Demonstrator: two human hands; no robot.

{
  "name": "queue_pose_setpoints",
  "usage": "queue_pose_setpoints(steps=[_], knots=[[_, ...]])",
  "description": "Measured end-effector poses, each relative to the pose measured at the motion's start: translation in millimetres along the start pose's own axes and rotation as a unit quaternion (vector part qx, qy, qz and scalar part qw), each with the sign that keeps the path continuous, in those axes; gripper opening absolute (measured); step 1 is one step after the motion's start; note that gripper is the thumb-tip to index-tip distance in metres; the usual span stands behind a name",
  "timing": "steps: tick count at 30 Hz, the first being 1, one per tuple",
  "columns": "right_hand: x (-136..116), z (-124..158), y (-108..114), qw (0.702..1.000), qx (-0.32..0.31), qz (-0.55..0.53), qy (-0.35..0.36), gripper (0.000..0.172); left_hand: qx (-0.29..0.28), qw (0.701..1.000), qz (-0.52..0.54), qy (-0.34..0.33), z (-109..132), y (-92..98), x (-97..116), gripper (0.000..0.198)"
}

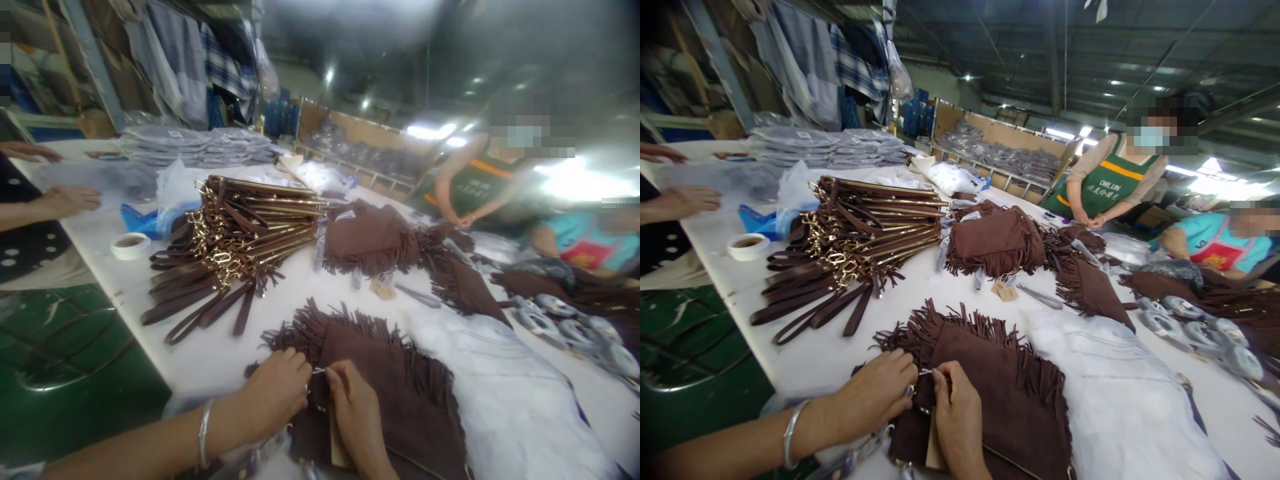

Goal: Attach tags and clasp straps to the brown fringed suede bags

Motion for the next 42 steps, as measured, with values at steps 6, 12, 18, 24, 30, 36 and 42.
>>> queue_pose_setpoints(steps=[6, 12, 18, 24, 30, 36, 42], knots=[[5, 2, 3, 1.0, 0.003, -0.027, 0.008, 0.026, -0.011, 0.997, -0.069, -0.032, -5, -2.7, 4, 0.019], [1, 6, 5, 0.997, -0.02, -0.07, 0.03, 0.023, -0.055, 0.998, -0.009, -0.012, -1, 1.0, -6, 0.022], [-13, 12, 6, 0.993, -0.043, -0.056, 0.091, 0.018, -0.045, 0.999, 0.014, 0.004, 5, 5.3, -8, 0.017], [-17, 11, 0, 0.991, -0.068, -0.026, 0.114, 0.018, -0.007, 1.0, -0.017, -0.023, 11, 5.5, -1, 0.019], [-20, 10, -1, 0.991, -0.068, 0.012, 0.118, 0.02, 0.0, 0.999, -0.018, -0.027, 12, 8.5, 1, 0.021], [-21, 12, -11, 0.985, -0.108, 0.057, 0.125, 0.019, -0.006, 0.999, -0.017, -0.028, 11, 11.1, 1, 0.021], [-27, 2, -9, 0.985, -0.111, 0.082, 0.102, 0.017, -0.035, 0.998, -0.022, -0.04, 6, 8.7, 5, 0.027]])
Point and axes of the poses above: each hand's wrist, its own z-axis away from the middle knuckle, its own y-axis out of the back of the hand, x = y × z, the point moved 9 cm from there along -z, towards the middle knuckle, and after that the axes turned 8 degrees about -z, right-handed, at the moved point
